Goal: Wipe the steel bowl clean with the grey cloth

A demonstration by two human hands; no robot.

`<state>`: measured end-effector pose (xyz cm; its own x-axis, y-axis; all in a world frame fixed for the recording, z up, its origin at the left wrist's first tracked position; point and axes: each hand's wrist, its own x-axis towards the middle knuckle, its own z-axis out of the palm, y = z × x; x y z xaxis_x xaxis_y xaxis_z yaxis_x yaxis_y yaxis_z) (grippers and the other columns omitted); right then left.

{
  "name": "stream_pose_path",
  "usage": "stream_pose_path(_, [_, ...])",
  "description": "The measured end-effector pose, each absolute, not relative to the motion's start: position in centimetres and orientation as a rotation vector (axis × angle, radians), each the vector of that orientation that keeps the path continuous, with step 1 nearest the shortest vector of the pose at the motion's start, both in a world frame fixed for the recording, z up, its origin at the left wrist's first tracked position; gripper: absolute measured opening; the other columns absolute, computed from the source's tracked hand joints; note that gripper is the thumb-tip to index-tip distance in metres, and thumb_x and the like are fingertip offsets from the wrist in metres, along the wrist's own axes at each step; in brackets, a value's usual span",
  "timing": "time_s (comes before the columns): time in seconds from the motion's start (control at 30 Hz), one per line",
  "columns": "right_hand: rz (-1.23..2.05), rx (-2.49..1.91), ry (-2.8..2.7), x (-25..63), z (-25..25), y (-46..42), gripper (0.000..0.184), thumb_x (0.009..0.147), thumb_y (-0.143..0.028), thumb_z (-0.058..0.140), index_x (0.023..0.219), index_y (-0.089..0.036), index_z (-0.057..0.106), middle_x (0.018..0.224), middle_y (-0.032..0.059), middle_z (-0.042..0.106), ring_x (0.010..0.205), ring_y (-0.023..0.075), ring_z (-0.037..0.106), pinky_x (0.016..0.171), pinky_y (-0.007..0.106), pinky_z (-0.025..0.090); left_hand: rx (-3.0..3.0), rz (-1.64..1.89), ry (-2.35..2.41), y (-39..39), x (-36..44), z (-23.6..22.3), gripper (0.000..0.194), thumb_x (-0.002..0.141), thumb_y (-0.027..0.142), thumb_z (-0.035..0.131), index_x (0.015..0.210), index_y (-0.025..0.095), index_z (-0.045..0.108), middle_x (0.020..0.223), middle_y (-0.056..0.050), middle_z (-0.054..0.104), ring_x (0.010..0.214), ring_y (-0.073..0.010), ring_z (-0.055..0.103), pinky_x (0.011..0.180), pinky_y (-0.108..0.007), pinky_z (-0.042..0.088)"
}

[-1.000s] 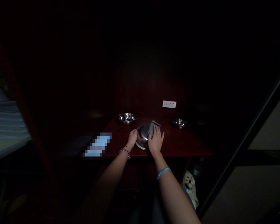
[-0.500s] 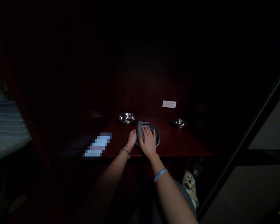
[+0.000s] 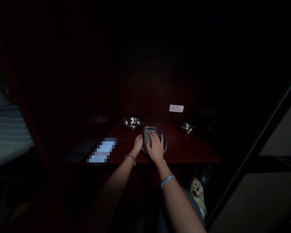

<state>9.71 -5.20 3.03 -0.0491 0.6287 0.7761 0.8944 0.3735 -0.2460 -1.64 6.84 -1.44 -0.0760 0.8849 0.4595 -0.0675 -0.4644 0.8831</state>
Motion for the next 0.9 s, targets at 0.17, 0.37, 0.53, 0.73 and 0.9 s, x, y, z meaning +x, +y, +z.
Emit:
stream_pose_path(0.17, [-0.330, -1.401, -1.685, 10.0, 2.9, -4.8, 0.047, 0.098, -0.034, 0.034, 0.143, -0.024, 0.046, 0.146, 0.0048, 0.051, 0.139, 0.0193, 0.040, 0.122, 0.045, 0.011, 1.399, 1.617, 1.025, 6.5, -1.4, -1.2, 0.021, 0.081, 0.033, 0.049, 0.073, 0.018, 0.060, 0.078, -0.008, 0.067, 0.076, -0.0195, 0.061, 0.079, -0.033, 0.049])
stream_pose_path(0.37, [-0.253, -1.481, -1.532, 10.6, 2.7, -4.3, 0.049, 0.098, -0.033, 0.031, 0.142, -0.020, 0.046, 0.147, 0.0088, 0.051, 0.140, 0.0207, 0.038, 0.120, 0.049, 0.013, 1.384, 1.616, 1.042, 6.5, -1.3, -1.3, 0.025, 0.079, 0.039, 0.050, 0.074, 0.018, 0.062, 0.078, -0.007, 0.069, 0.075, -0.0198, 0.062, 0.078, -0.033, 0.049])
stream_pose_path(0.53, [-0.189, -1.524, -1.439, 10.8, 2.4, -4.1, 0.052, 0.097, -0.033, 0.029, 0.144, -0.017, 0.045, 0.147, 0.0109, 0.049, 0.142, 0.0215, 0.035, 0.120, 0.050, 0.013, 1.394, 1.617, 1.025, 6.9, -1.3, -1.6, 0.025, 0.079, 0.038, 0.050, 0.075, 0.018, 0.063, 0.080, -0.009, 0.069, 0.076, -0.0203, 0.062, 0.079, -0.034, 0.049])
stream_pose_path(0.73, [-0.121, -1.536, -1.320, 11.2, 2.1, -3.5, 0.053, 0.097, -0.035, 0.028, 0.143, -0.015, 0.044, 0.148, 0.0129, 0.048, 0.142, 0.0224, 0.037, 0.119, 0.050, 0.015, 1.413, 1.606, 1.043, 7.1, -1.4, -1.7, 0.026, 0.079, 0.040, 0.049, 0.074, 0.018, 0.062, 0.077, -0.006, 0.068, 0.074, -0.0191, 0.061, 0.077, -0.032, 0.049])
stream_pose_path(0.9, [-0.023, -1.570, -1.205, 12.2, 1.6, -2.9, 0.056, 0.097, -0.039, 0.025, 0.144, -0.016, 0.042, 0.146, 0.0144, 0.050, 0.137, 0.0230, 0.043, 0.117, 0.049, 0.022, 1.414, 1.603, 1.073, 6.7, -1.5, -1.5, 0.026, 0.080, 0.039, 0.047, 0.074, 0.018, 0.061, 0.077, -0.005, 0.066, 0.072, -0.0173, 0.059, 0.072, -0.030, 0.048])
